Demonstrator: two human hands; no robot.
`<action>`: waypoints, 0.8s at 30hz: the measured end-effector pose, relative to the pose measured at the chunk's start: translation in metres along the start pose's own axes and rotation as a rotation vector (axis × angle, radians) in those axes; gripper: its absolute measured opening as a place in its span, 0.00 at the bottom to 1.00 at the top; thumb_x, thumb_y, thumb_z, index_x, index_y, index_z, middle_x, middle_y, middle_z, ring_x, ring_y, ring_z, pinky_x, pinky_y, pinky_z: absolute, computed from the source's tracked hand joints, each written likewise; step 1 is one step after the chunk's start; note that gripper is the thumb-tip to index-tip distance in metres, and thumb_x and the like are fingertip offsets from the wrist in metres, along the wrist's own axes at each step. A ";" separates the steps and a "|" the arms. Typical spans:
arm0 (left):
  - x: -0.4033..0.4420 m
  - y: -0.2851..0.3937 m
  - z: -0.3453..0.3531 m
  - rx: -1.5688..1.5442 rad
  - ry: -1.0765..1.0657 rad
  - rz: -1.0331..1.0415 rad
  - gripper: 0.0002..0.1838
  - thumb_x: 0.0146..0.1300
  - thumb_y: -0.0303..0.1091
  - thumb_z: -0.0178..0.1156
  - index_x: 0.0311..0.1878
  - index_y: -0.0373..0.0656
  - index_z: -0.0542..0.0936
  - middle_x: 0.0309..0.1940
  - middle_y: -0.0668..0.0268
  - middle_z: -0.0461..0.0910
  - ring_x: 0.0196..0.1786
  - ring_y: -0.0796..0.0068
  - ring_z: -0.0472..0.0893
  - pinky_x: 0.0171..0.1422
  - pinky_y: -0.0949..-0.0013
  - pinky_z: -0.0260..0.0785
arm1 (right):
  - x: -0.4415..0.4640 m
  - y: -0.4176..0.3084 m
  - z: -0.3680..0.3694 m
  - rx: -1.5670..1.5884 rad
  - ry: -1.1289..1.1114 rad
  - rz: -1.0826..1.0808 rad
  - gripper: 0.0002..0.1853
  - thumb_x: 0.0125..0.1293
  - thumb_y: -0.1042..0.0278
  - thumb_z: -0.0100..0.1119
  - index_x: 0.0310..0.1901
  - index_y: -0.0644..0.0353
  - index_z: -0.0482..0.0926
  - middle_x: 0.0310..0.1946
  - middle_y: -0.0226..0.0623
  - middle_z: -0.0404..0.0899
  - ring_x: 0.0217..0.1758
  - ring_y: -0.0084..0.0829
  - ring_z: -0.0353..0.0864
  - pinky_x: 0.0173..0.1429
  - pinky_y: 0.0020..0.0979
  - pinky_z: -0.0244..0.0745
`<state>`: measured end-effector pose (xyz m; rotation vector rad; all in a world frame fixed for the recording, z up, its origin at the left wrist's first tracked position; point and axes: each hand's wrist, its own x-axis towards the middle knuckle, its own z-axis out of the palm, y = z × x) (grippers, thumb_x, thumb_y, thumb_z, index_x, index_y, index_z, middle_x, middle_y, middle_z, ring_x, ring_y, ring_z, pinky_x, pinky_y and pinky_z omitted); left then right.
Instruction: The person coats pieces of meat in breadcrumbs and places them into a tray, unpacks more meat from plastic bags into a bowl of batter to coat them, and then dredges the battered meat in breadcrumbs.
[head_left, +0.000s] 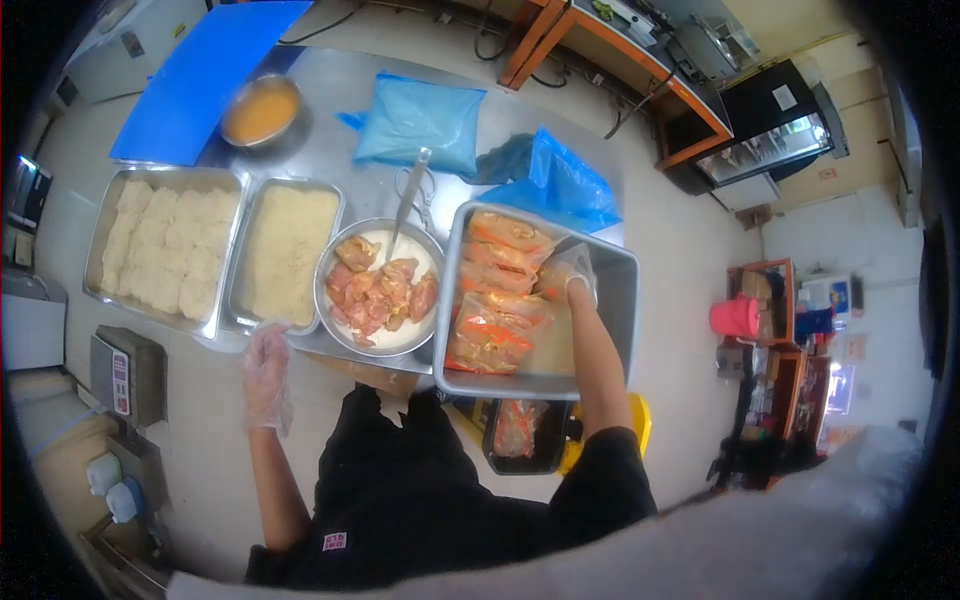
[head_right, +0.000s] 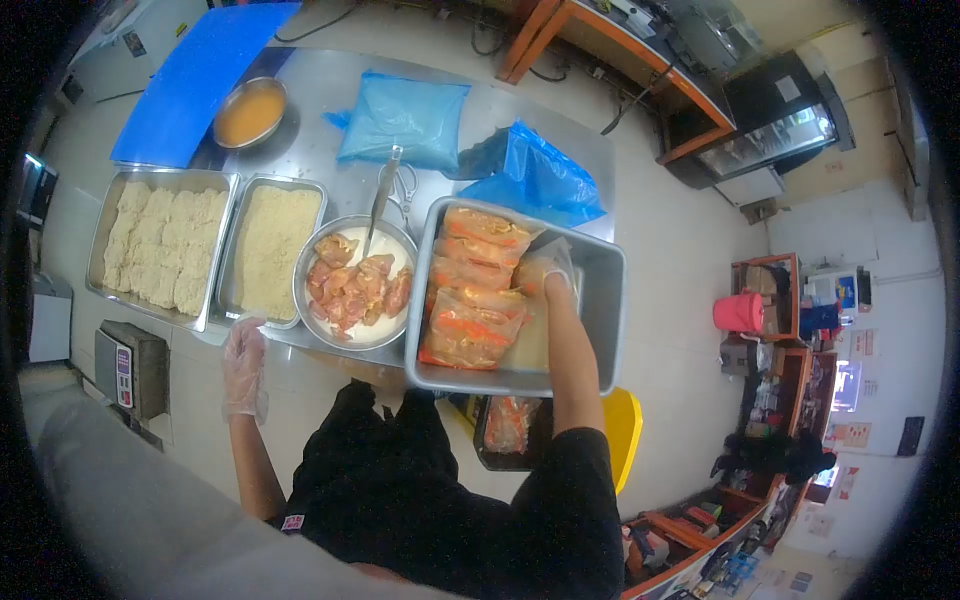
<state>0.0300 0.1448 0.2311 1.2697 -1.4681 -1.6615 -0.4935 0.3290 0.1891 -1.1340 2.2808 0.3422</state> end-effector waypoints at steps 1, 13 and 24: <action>0.002 0.003 0.001 0.006 -0.016 0.001 0.11 0.77 0.35 0.55 0.54 0.40 0.80 0.31 0.79 0.67 0.34 0.88 0.65 0.37 0.81 0.59 | -0.004 -0.003 -0.003 0.006 -0.003 0.030 0.24 0.61 0.50 0.66 0.57 0.51 0.84 0.62 0.39 0.80 0.60 0.42 0.79 0.65 0.41 0.73; 0.030 0.010 -0.015 -0.015 -0.040 0.024 0.10 0.76 0.33 0.55 0.52 0.41 0.81 0.30 0.81 0.67 0.33 0.90 0.64 0.36 0.81 0.57 | -0.055 0.045 -0.101 -0.207 -0.099 0.238 0.19 0.56 0.52 0.63 0.43 0.54 0.89 0.38 0.42 0.88 0.40 0.36 0.88 0.44 0.37 0.82; 0.043 0.004 -0.043 -0.035 0.029 0.025 0.09 0.76 0.33 0.55 0.52 0.42 0.81 0.30 0.81 0.65 0.32 0.91 0.63 0.35 0.81 0.56 | -0.135 -0.087 -0.179 0.539 0.041 -0.112 0.22 0.56 0.56 0.67 0.53 0.50 0.86 0.42 0.40 0.88 0.43 0.35 0.87 0.48 0.37 0.82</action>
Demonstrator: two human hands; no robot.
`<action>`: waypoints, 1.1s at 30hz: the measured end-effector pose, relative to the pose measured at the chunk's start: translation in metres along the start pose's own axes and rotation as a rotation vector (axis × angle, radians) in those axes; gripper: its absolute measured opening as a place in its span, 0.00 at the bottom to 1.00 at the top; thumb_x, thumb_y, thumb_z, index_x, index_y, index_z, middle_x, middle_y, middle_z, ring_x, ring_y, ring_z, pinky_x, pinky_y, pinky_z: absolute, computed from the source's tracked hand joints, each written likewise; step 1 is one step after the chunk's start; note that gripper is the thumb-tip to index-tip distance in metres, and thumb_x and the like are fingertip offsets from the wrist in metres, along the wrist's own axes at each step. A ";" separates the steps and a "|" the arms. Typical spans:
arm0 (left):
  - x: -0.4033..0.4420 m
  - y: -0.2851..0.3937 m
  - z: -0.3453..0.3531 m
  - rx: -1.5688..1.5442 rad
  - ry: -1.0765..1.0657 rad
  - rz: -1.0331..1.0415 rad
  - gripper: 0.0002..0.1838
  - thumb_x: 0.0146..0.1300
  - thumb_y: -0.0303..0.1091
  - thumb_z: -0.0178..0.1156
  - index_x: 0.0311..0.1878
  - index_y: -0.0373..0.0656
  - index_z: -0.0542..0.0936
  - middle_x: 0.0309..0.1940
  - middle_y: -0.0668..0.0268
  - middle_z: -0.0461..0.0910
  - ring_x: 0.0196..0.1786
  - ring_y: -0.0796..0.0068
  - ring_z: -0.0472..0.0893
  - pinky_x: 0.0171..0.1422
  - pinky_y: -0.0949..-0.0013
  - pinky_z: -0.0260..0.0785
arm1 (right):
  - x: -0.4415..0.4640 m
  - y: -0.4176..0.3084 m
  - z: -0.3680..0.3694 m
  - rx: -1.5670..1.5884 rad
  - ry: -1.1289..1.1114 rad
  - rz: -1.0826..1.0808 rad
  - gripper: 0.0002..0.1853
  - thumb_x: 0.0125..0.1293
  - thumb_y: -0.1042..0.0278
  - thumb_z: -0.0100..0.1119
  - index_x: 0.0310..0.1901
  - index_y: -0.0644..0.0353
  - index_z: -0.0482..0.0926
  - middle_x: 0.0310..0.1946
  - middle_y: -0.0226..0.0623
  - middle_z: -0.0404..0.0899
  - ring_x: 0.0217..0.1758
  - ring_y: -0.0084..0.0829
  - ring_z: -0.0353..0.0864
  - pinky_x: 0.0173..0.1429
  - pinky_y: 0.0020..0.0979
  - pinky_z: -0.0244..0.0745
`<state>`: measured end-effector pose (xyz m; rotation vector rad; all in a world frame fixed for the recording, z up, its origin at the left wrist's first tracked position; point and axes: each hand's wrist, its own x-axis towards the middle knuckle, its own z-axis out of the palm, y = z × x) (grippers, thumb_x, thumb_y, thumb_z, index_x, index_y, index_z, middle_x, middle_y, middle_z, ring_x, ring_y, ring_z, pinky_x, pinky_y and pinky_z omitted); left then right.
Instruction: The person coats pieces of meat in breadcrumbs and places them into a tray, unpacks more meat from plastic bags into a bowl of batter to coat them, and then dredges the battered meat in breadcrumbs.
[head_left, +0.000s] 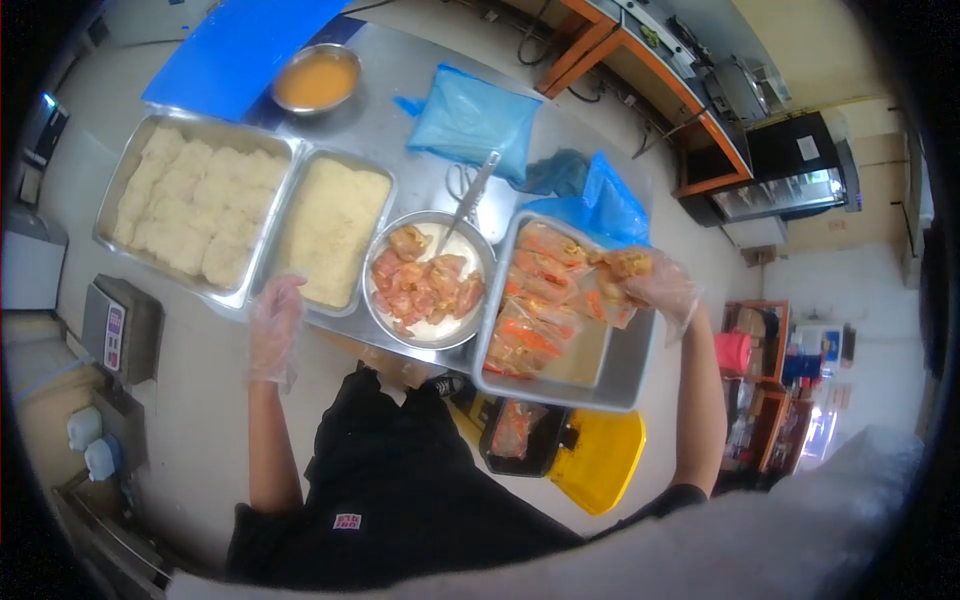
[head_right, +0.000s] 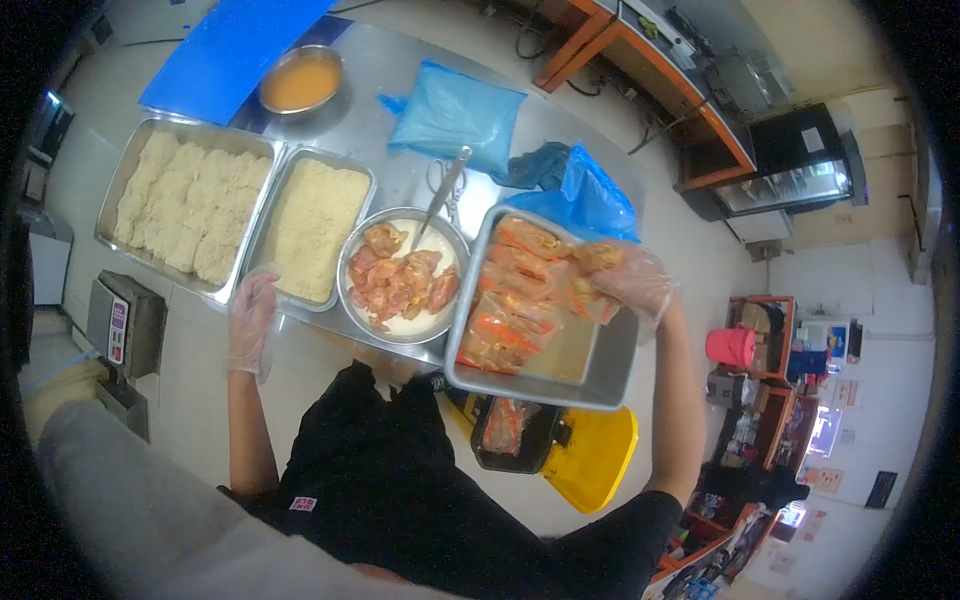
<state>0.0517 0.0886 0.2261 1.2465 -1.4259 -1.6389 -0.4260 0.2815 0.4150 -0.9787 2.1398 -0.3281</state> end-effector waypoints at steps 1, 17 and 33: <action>0.002 0.000 -0.001 -0.007 -0.009 0.011 0.09 0.77 0.33 0.55 0.52 0.42 0.81 0.30 0.81 0.65 0.32 0.91 0.63 0.35 0.80 0.56 | 0.009 -0.017 0.013 -0.068 -0.002 -0.075 0.23 0.56 0.57 0.67 0.55 0.48 0.85 0.46 0.40 0.88 0.45 0.35 0.86 0.51 0.37 0.81; -0.006 -0.008 -0.044 -0.080 0.072 -0.036 0.11 0.76 0.35 0.56 0.54 0.41 0.81 0.32 0.78 0.73 0.34 0.89 0.69 0.38 0.80 0.61 | 0.096 -0.128 0.198 -0.269 0.082 -0.327 0.26 0.58 0.53 0.67 0.54 0.63 0.79 0.53 0.55 0.79 0.61 0.55 0.77 0.67 0.45 0.72; -0.001 -0.016 -0.042 -0.062 0.074 -0.058 0.13 0.77 0.38 0.56 0.56 0.41 0.80 0.37 0.78 0.72 0.38 0.89 0.68 0.42 0.81 0.62 | 0.115 0.225 0.053 -0.947 0.013 0.092 0.19 0.64 0.54 0.61 0.43 0.64 0.87 0.40 0.47 0.87 0.42 0.40 0.86 0.45 0.42 0.80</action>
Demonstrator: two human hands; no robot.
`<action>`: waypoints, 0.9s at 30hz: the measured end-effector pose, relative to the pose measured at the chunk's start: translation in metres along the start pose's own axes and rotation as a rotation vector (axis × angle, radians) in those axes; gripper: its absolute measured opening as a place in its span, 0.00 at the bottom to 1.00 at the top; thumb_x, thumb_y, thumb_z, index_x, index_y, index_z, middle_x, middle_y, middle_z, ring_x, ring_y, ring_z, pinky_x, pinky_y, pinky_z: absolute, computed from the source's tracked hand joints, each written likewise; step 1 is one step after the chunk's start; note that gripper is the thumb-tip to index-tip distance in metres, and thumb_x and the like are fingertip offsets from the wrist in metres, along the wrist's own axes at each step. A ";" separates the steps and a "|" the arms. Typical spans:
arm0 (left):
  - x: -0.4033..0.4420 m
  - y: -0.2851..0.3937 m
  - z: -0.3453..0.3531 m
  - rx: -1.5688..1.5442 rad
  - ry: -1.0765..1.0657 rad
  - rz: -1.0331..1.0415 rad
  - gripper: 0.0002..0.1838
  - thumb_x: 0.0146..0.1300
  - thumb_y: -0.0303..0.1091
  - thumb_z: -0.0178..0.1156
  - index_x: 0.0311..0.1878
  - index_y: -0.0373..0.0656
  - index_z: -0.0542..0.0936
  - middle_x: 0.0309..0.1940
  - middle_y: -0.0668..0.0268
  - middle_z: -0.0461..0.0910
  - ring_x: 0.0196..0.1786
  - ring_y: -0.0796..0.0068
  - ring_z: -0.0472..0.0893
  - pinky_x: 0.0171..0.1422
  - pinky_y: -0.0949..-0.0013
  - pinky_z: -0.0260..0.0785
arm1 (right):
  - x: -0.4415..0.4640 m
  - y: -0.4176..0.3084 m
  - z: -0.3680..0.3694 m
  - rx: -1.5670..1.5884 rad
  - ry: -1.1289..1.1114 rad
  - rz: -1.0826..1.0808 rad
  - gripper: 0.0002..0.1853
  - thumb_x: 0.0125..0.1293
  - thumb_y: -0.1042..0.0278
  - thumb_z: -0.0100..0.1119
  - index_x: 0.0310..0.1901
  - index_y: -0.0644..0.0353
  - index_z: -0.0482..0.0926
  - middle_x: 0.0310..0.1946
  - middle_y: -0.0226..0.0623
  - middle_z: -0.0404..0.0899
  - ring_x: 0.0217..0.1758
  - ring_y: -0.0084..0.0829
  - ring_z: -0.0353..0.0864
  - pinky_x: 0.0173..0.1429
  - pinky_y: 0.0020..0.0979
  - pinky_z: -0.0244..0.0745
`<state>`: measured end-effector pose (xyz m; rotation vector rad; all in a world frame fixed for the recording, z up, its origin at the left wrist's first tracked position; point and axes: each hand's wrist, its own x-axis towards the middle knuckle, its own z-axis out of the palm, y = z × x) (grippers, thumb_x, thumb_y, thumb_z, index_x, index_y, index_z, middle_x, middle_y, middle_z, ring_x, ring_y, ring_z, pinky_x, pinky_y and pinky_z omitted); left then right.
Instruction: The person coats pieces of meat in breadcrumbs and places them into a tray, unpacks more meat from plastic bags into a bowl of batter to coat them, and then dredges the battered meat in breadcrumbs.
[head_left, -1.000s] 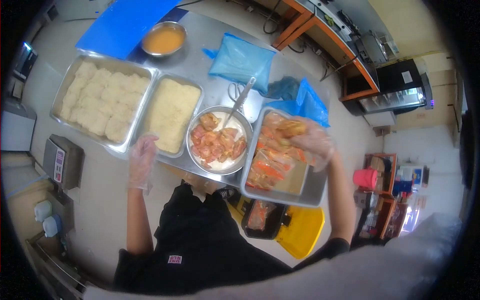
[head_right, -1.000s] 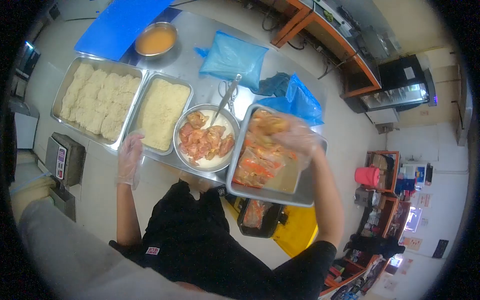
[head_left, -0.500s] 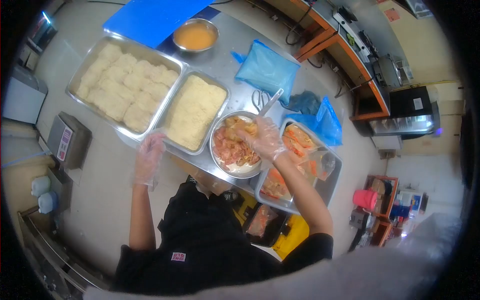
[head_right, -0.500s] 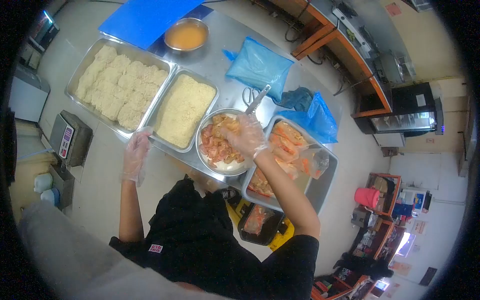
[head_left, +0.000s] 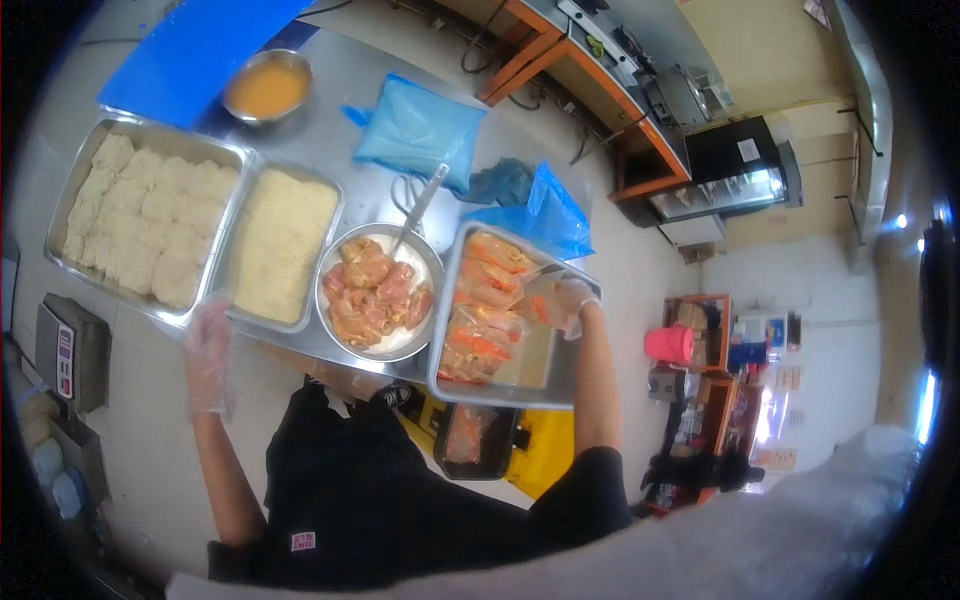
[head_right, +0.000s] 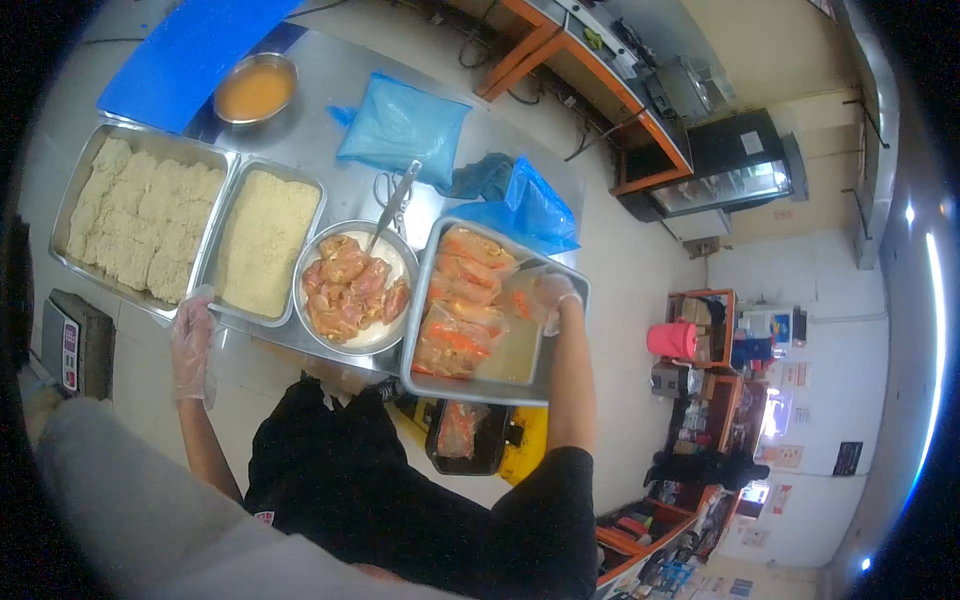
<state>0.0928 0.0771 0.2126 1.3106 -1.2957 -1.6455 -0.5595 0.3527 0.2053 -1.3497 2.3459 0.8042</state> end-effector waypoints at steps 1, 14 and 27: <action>-0.003 0.004 0.003 -0.001 0.000 0.015 0.13 0.77 0.38 0.56 0.55 0.41 0.80 0.35 0.79 0.71 0.36 0.89 0.67 0.40 0.82 0.61 | 0.001 -0.007 0.009 0.193 0.011 0.052 0.19 0.64 0.54 0.62 0.44 0.63 0.86 0.40 0.46 0.87 0.42 0.39 0.86 0.45 0.42 0.79; -0.017 0.005 -0.013 0.083 0.075 0.031 0.12 0.78 0.38 0.54 0.53 0.40 0.80 0.35 0.78 0.70 0.38 0.87 0.68 0.44 0.79 0.63 | 0.029 -0.063 0.100 0.508 0.363 0.307 0.32 0.62 0.59 0.70 0.66 0.59 0.74 0.55 0.40 0.81 0.55 0.38 0.80 0.56 0.39 0.78; -0.001 0.014 -0.001 0.041 -0.031 0.052 0.12 0.78 0.36 0.53 0.52 0.39 0.80 0.33 0.78 0.69 0.37 0.88 0.67 0.41 0.80 0.62 | -0.042 -0.008 0.006 0.386 -0.380 -0.133 0.18 0.57 0.63 0.67 0.50 0.53 0.86 0.40 0.36 0.88 0.43 0.34 0.86 0.46 0.36 0.80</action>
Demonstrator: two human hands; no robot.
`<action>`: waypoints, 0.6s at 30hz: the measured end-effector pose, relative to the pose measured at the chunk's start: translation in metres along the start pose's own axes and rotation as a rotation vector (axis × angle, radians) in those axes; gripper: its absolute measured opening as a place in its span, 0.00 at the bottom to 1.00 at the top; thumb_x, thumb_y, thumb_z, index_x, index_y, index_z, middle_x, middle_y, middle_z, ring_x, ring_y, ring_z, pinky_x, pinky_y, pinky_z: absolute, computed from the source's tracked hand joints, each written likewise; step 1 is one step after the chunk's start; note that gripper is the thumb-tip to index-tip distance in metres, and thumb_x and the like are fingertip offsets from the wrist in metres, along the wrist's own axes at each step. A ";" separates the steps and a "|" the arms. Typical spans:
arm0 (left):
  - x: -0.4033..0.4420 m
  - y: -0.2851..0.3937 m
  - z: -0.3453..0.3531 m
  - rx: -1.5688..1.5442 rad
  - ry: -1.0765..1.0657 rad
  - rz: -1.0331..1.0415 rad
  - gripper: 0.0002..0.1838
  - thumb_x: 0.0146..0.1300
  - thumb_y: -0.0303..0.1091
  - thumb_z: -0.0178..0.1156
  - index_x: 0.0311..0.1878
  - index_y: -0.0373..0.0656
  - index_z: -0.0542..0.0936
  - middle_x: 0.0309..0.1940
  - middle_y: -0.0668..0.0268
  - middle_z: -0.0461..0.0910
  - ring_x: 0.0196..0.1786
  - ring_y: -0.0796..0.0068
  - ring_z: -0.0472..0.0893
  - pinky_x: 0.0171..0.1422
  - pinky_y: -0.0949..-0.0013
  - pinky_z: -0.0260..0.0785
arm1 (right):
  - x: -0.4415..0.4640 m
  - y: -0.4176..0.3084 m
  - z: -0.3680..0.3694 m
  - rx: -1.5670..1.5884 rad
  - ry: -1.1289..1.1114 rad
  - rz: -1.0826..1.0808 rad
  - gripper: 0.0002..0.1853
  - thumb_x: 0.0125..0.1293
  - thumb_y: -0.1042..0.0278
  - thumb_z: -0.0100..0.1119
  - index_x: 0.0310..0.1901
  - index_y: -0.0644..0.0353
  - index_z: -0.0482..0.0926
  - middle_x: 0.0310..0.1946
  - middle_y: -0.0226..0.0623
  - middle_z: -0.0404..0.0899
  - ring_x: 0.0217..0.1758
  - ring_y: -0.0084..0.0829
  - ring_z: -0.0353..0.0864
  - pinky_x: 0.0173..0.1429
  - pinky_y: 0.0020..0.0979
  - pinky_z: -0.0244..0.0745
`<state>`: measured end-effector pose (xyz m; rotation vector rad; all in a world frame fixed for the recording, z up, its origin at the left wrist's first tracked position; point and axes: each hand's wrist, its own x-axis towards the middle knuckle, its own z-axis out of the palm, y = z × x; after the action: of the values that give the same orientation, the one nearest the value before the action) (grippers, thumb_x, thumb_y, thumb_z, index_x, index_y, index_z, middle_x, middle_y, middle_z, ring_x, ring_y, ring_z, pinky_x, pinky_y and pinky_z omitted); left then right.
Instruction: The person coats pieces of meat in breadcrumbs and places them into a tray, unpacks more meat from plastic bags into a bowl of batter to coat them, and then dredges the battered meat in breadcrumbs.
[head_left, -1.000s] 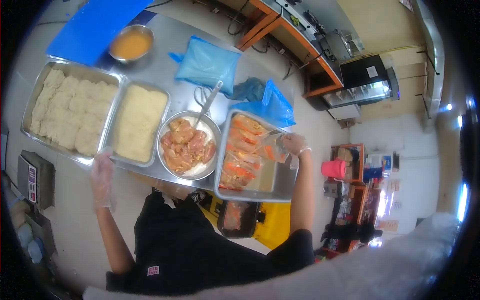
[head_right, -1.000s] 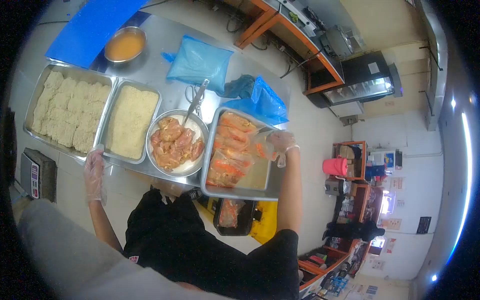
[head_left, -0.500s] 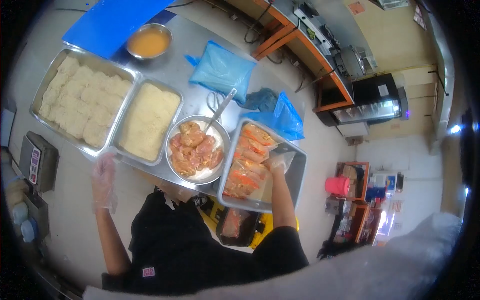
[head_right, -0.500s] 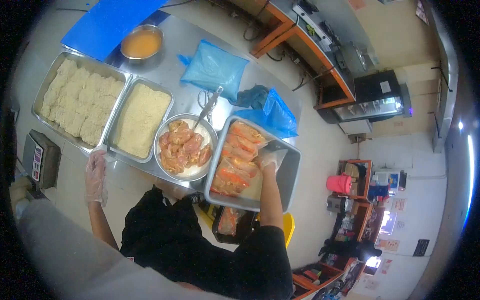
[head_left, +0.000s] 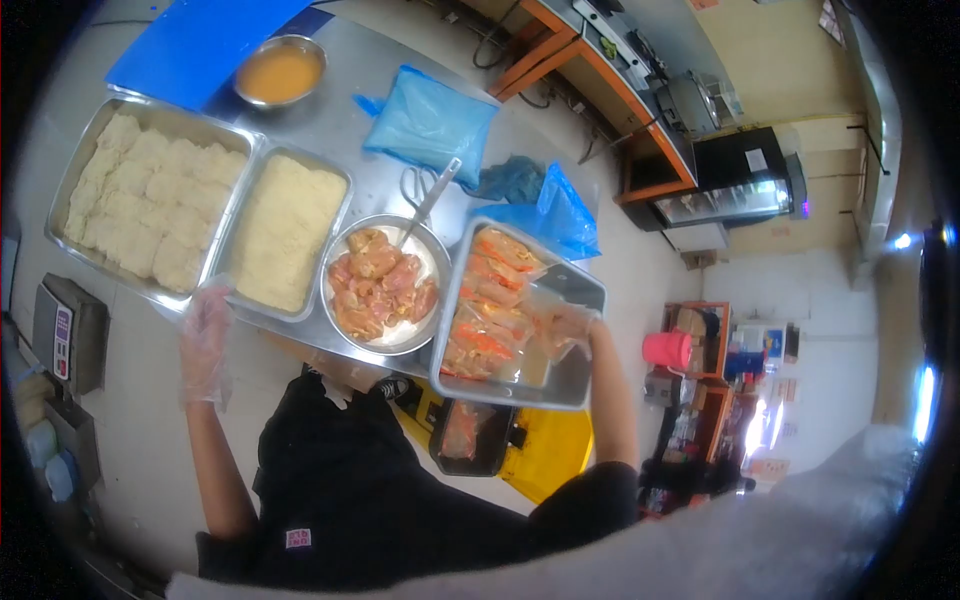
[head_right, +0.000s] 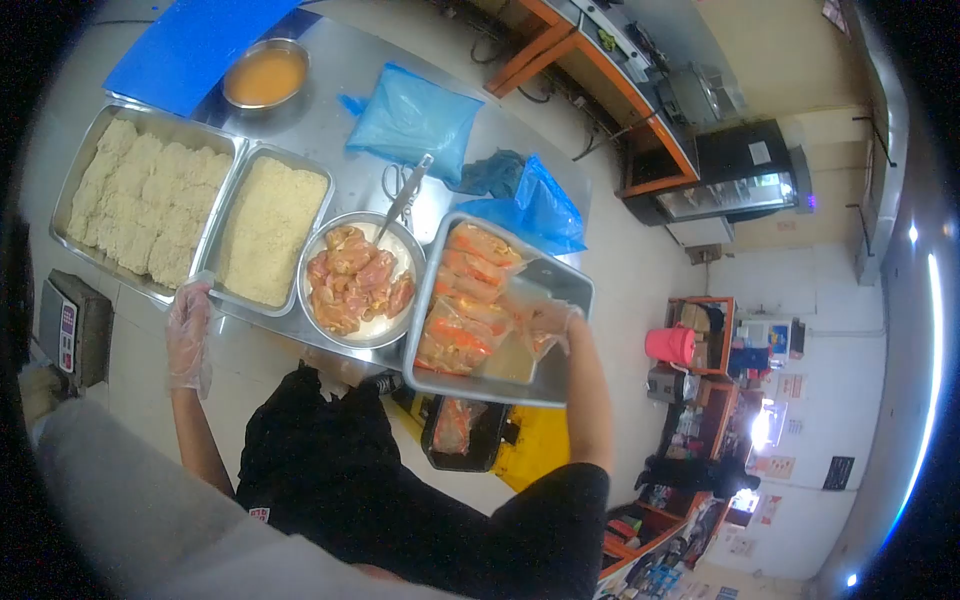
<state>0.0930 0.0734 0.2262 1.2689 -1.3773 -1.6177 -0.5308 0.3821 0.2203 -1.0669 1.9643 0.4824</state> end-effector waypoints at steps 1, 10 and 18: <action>0.001 0.000 0.001 0.004 0.009 -0.002 0.12 0.78 0.37 0.53 0.52 0.39 0.80 0.33 0.78 0.69 0.36 0.88 0.67 0.41 0.80 0.62 | -0.031 -0.024 -0.024 -0.001 -0.032 0.052 0.15 0.56 0.65 0.65 0.46 0.54 0.86 0.37 0.36 0.87 0.41 0.33 0.86 0.46 0.35 0.80; 0.004 -0.006 0.018 -0.008 -0.036 0.007 0.13 0.77 0.38 0.55 0.53 0.39 0.80 0.31 0.78 0.68 0.34 0.88 0.66 0.38 0.80 0.61 | -0.111 -0.209 -0.107 0.320 0.203 -0.520 0.08 0.66 0.67 0.66 0.43 0.56 0.80 0.39 0.30 0.83 0.43 0.22 0.83 0.45 0.30 0.80; 0.003 -0.011 0.004 0.012 -0.032 -0.053 0.14 0.77 0.39 0.56 0.56 0.40 0.80 0.33 0.79 0.68 0.34 0.87 0.66 0.37 0.81 0.58 | -0.099 -0.144 -0.071 -0.020 0.792 -0.082 0.28 0.60 0.55 0.70 0.61 0.54 0.79 0.62 0.45 0.77 0.64 0.48 0.77 0.67 0.44 0.75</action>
<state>0.0892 0.0745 0.2146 1.3013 -1.3855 -1.6744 -0.4171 0.3040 0.3490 -1.4939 2.5708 0.0124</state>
